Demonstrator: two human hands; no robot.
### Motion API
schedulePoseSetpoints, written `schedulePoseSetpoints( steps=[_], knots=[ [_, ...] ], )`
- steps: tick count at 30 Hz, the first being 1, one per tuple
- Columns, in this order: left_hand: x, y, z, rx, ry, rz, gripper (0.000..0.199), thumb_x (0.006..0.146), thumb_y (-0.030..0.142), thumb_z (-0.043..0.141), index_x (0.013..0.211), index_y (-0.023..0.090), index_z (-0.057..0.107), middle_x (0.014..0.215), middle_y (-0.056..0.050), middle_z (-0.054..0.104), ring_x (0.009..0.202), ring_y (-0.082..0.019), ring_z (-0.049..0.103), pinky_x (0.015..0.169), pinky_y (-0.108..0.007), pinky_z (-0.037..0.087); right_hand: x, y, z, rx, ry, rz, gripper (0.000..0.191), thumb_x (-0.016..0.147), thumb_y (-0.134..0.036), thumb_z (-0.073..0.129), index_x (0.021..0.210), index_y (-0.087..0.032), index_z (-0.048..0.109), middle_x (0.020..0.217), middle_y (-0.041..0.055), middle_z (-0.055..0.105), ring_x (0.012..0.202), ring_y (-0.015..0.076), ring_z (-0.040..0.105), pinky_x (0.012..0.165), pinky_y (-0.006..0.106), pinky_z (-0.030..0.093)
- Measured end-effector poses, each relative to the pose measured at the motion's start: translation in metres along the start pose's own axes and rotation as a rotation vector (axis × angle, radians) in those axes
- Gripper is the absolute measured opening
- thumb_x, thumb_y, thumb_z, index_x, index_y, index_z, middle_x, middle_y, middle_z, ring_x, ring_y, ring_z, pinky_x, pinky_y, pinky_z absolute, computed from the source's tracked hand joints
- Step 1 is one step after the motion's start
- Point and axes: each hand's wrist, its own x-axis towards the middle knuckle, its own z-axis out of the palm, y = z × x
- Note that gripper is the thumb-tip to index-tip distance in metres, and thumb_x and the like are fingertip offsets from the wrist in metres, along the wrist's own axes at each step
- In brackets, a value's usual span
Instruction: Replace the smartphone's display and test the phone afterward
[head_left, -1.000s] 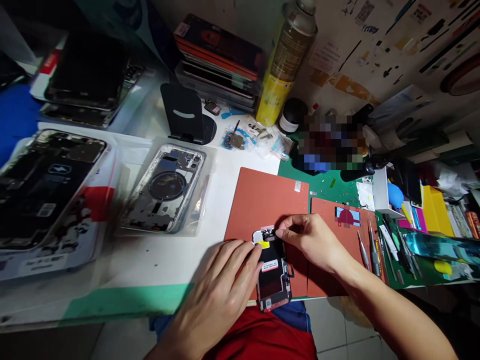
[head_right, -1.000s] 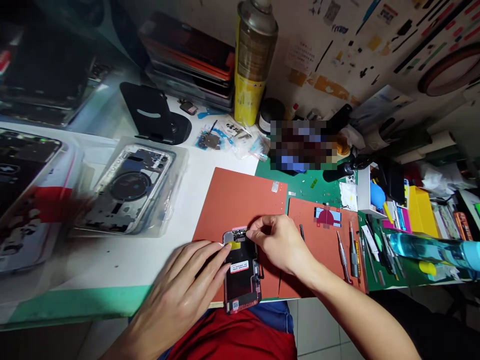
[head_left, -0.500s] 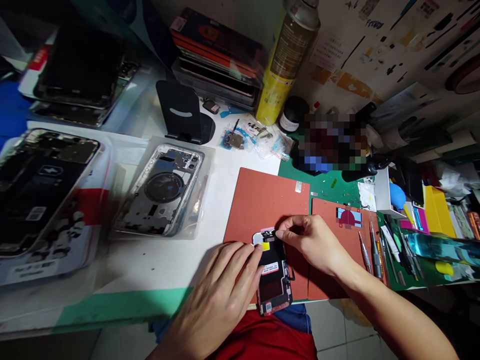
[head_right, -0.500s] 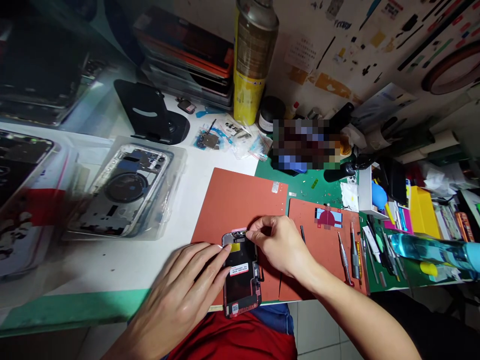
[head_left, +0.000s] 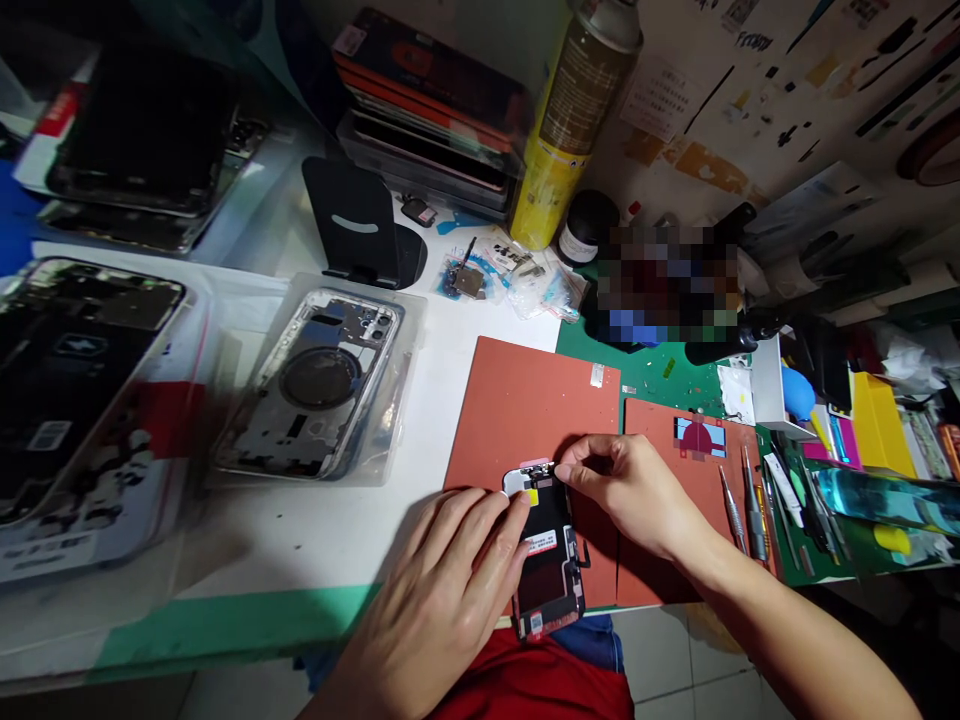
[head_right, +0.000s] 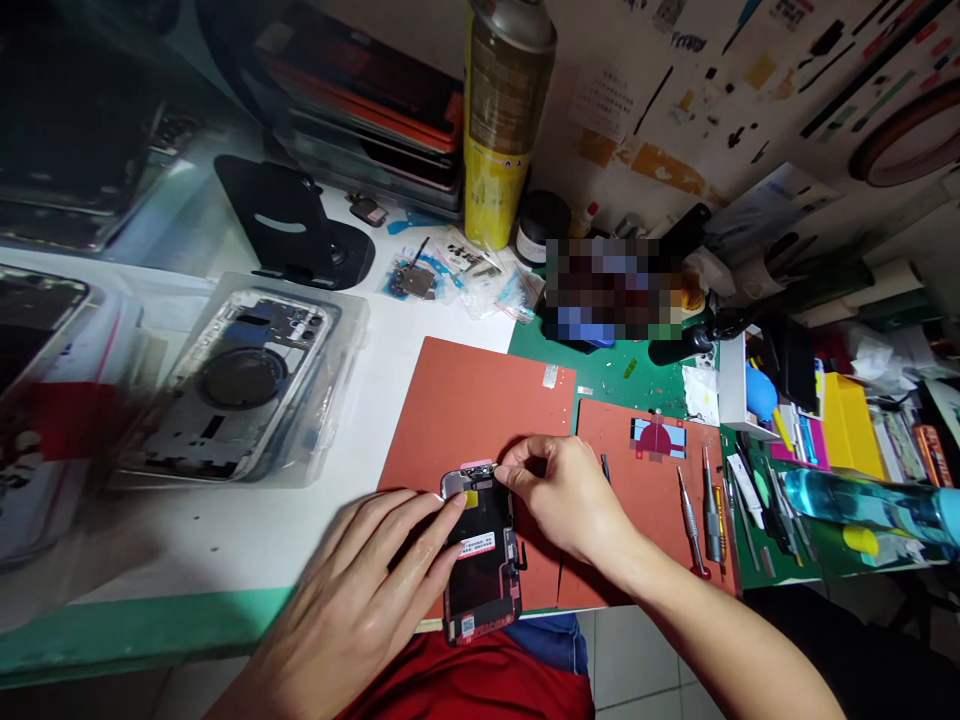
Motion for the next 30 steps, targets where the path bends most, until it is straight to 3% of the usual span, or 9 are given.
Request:
schedulePoseSetpoints(
  steps=[30],
  knots=[
    [0.0096,0.0015,0.0023,0.073,-0.026,-0.026,0.039,0.108,0.029,0.054,0.141,0.014,0.066,0.120,-0.015,0.067,0.109,-0.032,0.057,0.096,-0.048,0.041,0.0055,-0.0043,0.0011,-0.108,0.061,0.030,0.013,0.089,-0.033,0.066,0.081,-0.022,0.069,0.079,0.0015,0.075,0.071,0.0171,0.063,0.071,0.032,0.047]
  ],
)
